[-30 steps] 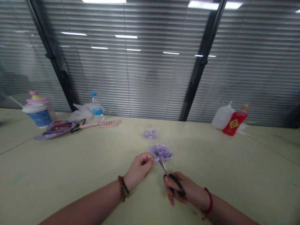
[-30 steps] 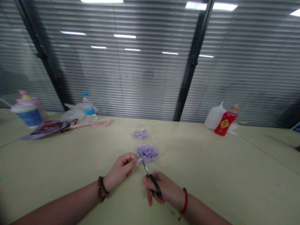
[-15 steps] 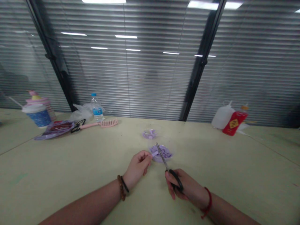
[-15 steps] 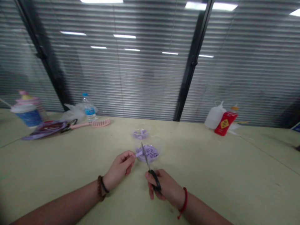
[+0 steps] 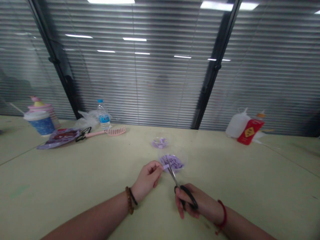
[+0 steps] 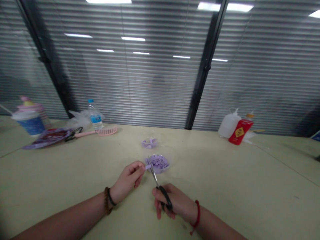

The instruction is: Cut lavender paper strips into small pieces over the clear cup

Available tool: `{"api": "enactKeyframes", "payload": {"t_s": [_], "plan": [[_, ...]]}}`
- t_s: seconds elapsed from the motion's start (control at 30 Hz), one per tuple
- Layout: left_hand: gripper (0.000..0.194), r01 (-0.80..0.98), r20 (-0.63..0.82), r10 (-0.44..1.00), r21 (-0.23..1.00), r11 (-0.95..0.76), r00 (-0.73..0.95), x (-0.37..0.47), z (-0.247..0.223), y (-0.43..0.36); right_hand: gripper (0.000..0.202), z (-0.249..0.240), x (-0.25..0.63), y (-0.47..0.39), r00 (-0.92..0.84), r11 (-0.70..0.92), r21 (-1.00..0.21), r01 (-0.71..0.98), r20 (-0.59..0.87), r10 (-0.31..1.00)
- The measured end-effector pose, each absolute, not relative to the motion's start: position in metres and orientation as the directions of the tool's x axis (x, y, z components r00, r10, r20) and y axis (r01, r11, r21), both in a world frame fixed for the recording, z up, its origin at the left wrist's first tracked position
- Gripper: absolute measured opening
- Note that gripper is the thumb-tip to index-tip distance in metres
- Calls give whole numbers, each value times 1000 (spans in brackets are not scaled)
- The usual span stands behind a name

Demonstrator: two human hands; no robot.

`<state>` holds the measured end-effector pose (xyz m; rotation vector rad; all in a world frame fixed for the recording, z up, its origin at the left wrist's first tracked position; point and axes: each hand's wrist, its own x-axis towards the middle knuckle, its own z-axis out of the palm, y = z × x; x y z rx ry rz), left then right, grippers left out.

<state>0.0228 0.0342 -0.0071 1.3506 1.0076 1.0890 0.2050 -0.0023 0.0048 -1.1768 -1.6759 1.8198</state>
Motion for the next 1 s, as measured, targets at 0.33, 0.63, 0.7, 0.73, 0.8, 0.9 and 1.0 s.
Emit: {"api": "enactKeyframes", "payload": {"t_s": [0.33,0.63,0.7,0.73,0.8,0.9,1.0], "plan": [[27,41,78,964,995,-91,255,23,-5,32,57,8,204,-4,-548,-196,-943,267,-316,775],[31,24,63,973,997,-70,221,22,-9,36,56,0,203,-1,-485,-215,-956,201,-288,826],[31,26,61,978,997,-67,199,22,-10,37,55,-2,204,0,-460,-234,-955,182,-293,838],[31,24,60,981,998,-66,187,22,-10,37,55,-2,205,0,-452,-241,-955,171,-294,842],[31,14,59,985,998,-62,161,22,-10,38,55,-1,204,0,-453,-244,-957,158,-290,843],[32,-2,57,991,998,-57,121,22,-7,37,57,3,203,-2,-496,-230,-952,200,-301,814],[31,31,83,994,996,-85,77,24,-5,33,56,4,201,-3,-543,-193,-946,259,-308,781]]}}
